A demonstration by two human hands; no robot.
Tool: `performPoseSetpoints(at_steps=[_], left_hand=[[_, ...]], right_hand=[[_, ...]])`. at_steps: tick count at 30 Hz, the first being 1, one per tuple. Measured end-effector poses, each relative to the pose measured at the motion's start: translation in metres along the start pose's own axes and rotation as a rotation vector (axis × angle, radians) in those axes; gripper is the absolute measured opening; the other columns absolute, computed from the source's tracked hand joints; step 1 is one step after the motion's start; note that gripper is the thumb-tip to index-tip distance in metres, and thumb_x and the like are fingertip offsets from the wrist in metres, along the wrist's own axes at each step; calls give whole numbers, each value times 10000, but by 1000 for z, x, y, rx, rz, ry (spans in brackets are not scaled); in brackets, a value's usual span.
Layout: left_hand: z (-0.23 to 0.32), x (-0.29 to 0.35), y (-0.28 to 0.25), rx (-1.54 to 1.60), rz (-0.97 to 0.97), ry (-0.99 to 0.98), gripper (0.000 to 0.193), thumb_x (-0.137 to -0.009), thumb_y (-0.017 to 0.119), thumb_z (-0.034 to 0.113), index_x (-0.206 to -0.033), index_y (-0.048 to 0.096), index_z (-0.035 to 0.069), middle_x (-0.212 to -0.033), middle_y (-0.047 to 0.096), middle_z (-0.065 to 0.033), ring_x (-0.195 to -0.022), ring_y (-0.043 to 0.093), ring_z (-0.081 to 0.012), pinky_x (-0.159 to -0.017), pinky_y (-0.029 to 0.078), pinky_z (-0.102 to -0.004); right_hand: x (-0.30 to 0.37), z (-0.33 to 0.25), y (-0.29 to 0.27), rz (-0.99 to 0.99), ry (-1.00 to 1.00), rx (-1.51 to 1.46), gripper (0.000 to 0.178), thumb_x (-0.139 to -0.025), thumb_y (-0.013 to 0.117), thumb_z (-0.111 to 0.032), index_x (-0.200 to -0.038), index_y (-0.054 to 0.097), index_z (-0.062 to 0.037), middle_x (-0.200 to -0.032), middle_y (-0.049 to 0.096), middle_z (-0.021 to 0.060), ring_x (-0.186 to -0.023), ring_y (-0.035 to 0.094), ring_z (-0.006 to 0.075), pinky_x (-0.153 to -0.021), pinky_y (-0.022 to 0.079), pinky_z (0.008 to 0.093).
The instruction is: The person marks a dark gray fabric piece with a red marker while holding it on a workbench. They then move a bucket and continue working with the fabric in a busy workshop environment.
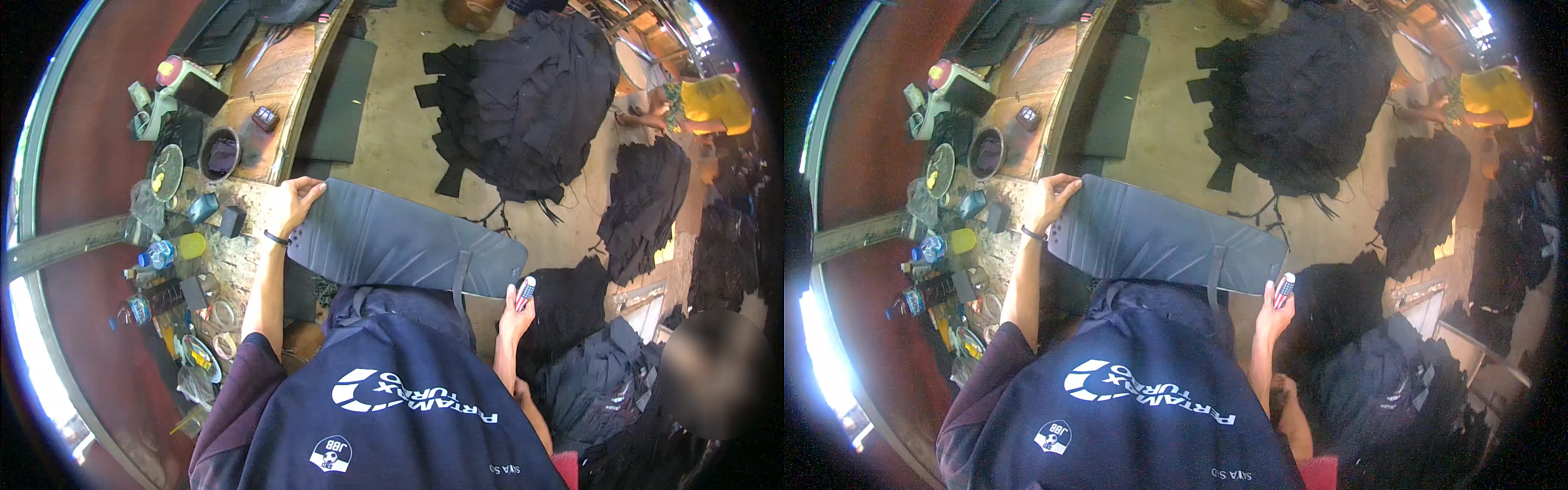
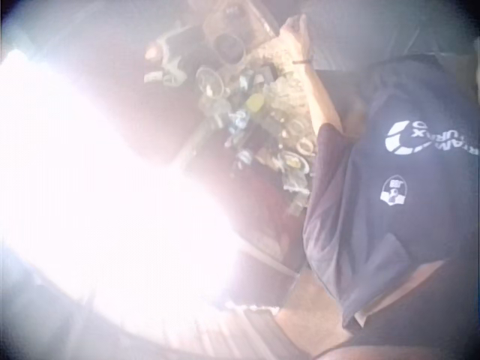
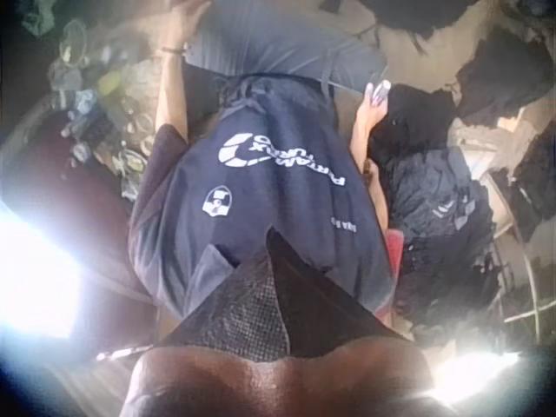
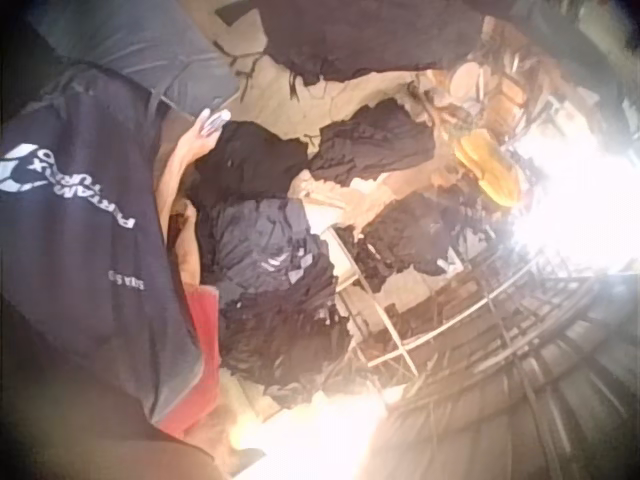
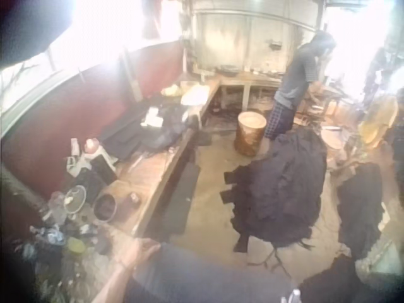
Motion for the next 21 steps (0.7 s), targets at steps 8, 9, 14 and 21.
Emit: performPoseSetpoints(at_steps=[8,9,14,21], left_hand=[[-13,-7,4,-11,92,-5,393,-1035,759,370,-1187,829,15,-1020,843,-151,-918,773,-183,-867,590,-334],[-9,-5,6,17,110,42,397,-1035,762,370,-1191,828,11,-1023,842,-156,-917,770,-176,-870,586,-328],[-18,-2,9,67,149,6,404,-1040,770,361,-1207,821,-3,-1047,842,-164,-933,761,-159,-884,574,-316],[-24,-9,14,103,145,32,412,-1048,768,336,-1233,804,-30,-1065,838,-163,-957,752,-159,-889,568,-312]], right_hand=[[-10,29,16,58,137,-316,231,-962,883,-225,-994,700,-88,-785,561,-100,-668,450,37,-611,366,260],[-7,24,18,48,104,-355,215,-964,873,-198,-1027,709,-74,-828,594,-86,-734,492,56,-683,412,265],[21,36,23,85,309,-613,199,-983,847,-147,-1107,712,-69,-778,576,-82,-576,438,28,-508,350,267],[31,40,35,102,370,-826,225,-993,836,-130,-1164,693,-96,-742,538,-74,-497,418,27,-452,291,233]])
Point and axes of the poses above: each hand's wrist, its own x-axis away from the middle knuckle, its own y-axis out of the palm, z = x × y, the point moved 10 cm from there along -x, towards the middle knuckle
